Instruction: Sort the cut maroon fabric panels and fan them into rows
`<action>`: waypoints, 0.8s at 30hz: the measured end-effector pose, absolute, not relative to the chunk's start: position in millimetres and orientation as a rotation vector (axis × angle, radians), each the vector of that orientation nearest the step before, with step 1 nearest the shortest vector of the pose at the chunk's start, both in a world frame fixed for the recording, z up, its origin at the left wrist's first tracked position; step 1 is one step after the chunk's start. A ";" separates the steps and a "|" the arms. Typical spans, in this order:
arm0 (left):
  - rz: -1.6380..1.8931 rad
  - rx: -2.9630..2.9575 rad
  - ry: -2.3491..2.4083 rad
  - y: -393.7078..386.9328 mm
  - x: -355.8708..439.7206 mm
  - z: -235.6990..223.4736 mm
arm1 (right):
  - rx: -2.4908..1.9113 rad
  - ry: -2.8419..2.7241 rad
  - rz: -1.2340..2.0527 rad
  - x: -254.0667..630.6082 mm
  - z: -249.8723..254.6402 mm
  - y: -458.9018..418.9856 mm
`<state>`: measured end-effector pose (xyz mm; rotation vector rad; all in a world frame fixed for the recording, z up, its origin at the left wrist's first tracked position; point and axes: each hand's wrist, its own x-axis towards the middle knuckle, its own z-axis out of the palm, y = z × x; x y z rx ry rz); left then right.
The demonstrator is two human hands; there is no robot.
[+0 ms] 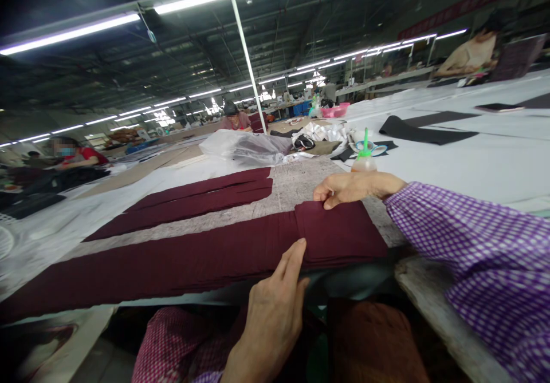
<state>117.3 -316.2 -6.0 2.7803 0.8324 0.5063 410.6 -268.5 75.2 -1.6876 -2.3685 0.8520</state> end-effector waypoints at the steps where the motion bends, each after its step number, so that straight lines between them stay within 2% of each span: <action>1: 0.497 2.798 0.831 -316.6 117.4 -6.1 | -1.688 -2.364 0.860 410.5 74.8 -268.1; 14: 0.377 2.903 0.862 -317.2 117.9 -5.6 | -1.912 -2.168 1.013 448.2 82.3 -280.0; 24: 0.420 2.707 0.851 -315.8 117.3 -4.0 | -1.871 -2.156 1.037 450.8 77.6 -275.2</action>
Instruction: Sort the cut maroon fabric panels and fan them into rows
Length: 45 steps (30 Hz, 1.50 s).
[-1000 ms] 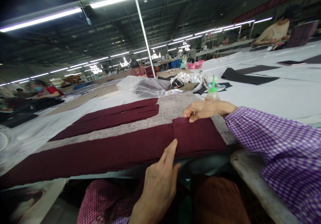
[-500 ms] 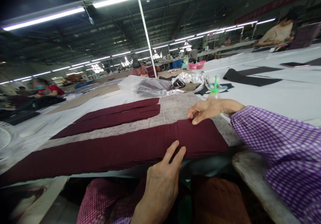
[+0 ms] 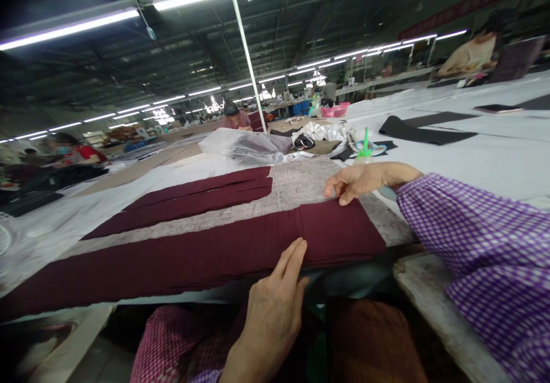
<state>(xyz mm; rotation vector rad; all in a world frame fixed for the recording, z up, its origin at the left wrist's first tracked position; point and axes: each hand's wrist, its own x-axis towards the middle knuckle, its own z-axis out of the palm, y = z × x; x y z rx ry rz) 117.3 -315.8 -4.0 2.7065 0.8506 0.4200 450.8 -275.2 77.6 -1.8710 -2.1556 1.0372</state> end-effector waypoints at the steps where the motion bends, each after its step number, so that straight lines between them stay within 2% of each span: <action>1: 0.413 2.695 0.852 -315.5 117.1 -3.5 | -1.862 -2.163 1.023 450.8 77.0 -274.2; 10: 0.375 2.698 0.852 -314.9 115.9 0.7 | -1.822 -2.221 0.910 443.4 74.2 -269.5; 19: 0.370 2.679 0.860 -314.2 116.1 -0.5 | -1.782 -2.238 1.009 443.8 76.4 -275.0; 30: 0.403 2.645 0.837 -313.7 116.1 1.6 | -1.771 -2.299 0.953 444.0 68.4 -270.7; 39: 0.500 2.643 0.787 -312.0 114.1 -4.4 | -1.739 -2.287 1.072 433.6 78.2 -273.9; 45: 0.445 2.665 0.838 -313.5 114.8 1.2 | -1.909 -2.098 1.050 438.4 87.3 -281.2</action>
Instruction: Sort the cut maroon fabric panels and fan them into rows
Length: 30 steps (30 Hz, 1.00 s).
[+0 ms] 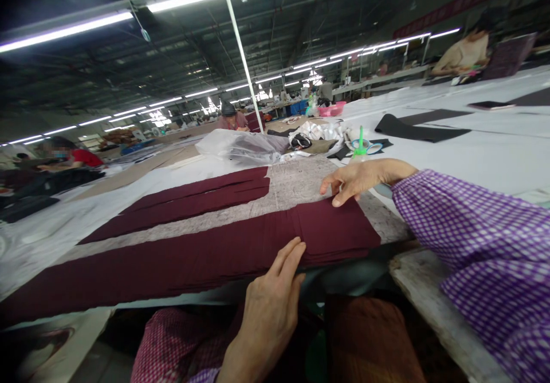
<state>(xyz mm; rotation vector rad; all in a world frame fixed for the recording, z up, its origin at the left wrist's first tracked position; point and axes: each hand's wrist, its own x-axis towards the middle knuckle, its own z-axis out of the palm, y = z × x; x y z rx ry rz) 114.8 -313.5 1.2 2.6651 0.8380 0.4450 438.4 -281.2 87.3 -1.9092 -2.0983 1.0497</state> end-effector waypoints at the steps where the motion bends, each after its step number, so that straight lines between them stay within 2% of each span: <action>1: 0.438 2.682 0.843 -313.9 115.1 1.6 | -1.939 -2.056 1.045 440.4 88.0 -282.8; 10: 0.387 2.856 0.872 -314.7 117.5 -2.7 | -1.952 -1.958 1.035 445.8 89.6 -286.7; 21: 0.390 2.817 0.849 -317.7 117.1 -3.7 | -1.886 -2.072 1.065 435.7 73.9 -274.7; 30: 0.444 2.644 0.839 -315.8 115.8 -1.9 | -1.894 -2.100 0.965 441.4 67.4 -268.6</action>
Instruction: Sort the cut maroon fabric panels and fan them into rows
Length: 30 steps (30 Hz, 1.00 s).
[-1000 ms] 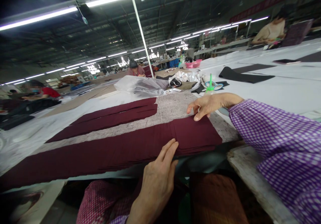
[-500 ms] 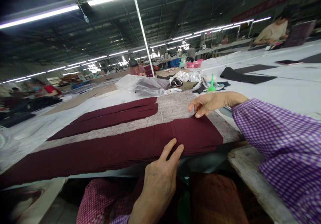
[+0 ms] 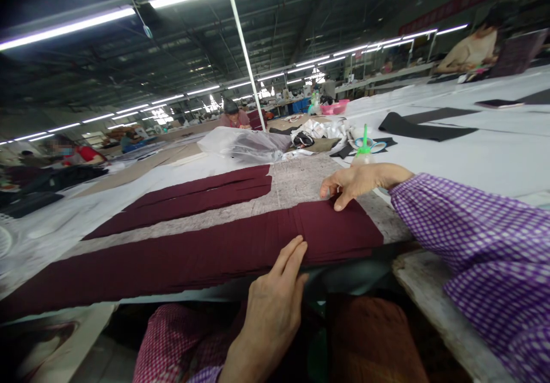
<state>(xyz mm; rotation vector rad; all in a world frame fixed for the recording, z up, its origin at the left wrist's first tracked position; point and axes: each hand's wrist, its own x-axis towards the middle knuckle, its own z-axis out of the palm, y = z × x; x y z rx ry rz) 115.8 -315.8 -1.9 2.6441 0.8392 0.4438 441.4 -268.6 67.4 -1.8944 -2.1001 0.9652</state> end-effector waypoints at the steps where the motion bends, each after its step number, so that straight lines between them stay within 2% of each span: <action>1: 0.452 2.630 0.834 -315.9 115.5 -1.3 | -1.888 -2.104 0.965 441.0 67.0 -268.2; 18: 0.387 2.771 0.855 -315.6 117.1 -1.2 | -1.810 -2.233 0.997 437.9 70.4 -270.6; 30: 0.302 2.883 0.911 -322.5 122.1 -0.1 | -1.821 -2.295 0.866 435.7 65.5 -269.3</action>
